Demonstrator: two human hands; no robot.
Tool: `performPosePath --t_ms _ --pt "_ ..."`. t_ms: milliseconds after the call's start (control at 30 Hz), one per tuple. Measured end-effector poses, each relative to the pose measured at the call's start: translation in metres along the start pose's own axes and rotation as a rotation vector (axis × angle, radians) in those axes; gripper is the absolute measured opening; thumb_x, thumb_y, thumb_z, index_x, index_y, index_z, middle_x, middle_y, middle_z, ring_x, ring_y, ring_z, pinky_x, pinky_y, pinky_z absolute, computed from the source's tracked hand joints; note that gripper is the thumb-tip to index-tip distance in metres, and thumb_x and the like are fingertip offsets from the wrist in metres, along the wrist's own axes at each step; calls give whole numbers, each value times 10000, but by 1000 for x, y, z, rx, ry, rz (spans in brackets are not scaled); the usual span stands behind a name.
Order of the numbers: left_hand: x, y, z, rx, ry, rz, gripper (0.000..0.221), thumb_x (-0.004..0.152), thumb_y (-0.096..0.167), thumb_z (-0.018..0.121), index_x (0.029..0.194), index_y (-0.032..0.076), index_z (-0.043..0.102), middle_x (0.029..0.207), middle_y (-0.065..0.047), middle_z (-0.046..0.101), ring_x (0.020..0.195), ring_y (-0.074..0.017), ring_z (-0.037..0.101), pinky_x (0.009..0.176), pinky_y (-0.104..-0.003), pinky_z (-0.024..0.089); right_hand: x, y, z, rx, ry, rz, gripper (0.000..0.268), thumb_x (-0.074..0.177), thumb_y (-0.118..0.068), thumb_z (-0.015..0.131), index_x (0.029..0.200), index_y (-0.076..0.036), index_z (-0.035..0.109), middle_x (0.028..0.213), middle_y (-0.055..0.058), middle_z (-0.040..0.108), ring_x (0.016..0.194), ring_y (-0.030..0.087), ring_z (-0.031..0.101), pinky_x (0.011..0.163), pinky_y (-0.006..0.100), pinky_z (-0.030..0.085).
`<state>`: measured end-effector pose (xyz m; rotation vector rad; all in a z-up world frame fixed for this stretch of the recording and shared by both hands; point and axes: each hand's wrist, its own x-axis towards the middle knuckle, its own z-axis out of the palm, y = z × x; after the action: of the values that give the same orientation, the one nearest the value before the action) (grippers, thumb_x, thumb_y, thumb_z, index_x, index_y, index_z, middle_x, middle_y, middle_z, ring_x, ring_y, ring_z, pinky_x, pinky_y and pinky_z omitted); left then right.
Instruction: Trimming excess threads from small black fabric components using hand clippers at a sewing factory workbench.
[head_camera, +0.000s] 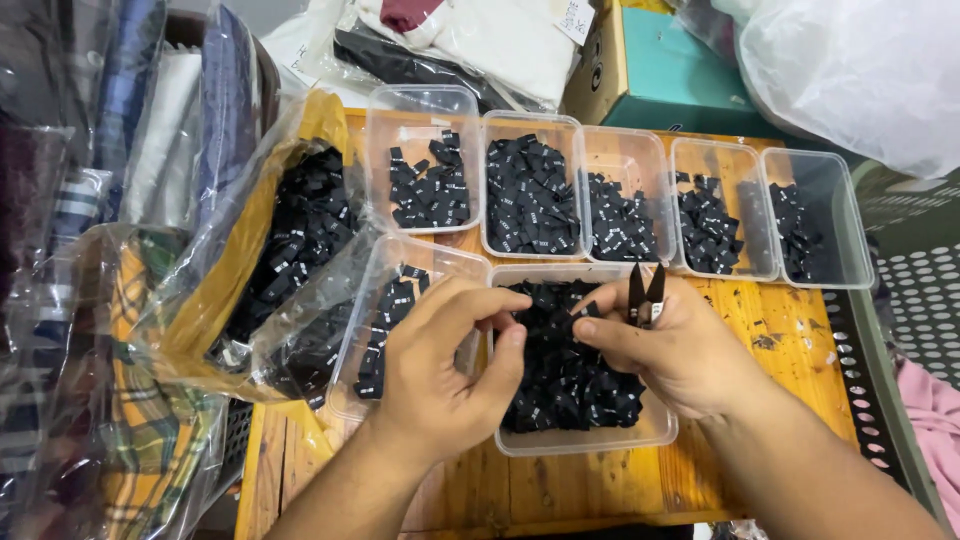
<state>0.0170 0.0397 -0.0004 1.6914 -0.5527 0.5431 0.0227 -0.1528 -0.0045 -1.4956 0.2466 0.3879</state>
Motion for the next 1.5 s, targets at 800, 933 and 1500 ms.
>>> performPosePath --t_ms 800,933,1500 --pt "-16 -8 15 -607 72 -477 86 741 -13 628 801 35 590 768 -63 604 719 -119 566 676 -206 476 -15 -7 19 -467 -7 -323 122 743 -94 666 630 -72 625 515 -68 450 465 34 383 417 188 294" --pt "-18 -11 16 -550 101 -609 78 726 -22 631 786 23 611 686 -52 593 623 -97 547 574 -186 468 -13 -6 15 -458 62 -297 91 698 -66 688 789 -64 679 621 -6 612 549 69 536 515 188 429" --pt "-14 9 16 -367 25 -375 133 747 -26 579 845 51 624 775 -67 579 712 -132 566 626 -199 496 -23 -1 24 -423 130 -343 50 732 -43 629 774 -39 656 613 20 608 519 78 512 484 187 416"
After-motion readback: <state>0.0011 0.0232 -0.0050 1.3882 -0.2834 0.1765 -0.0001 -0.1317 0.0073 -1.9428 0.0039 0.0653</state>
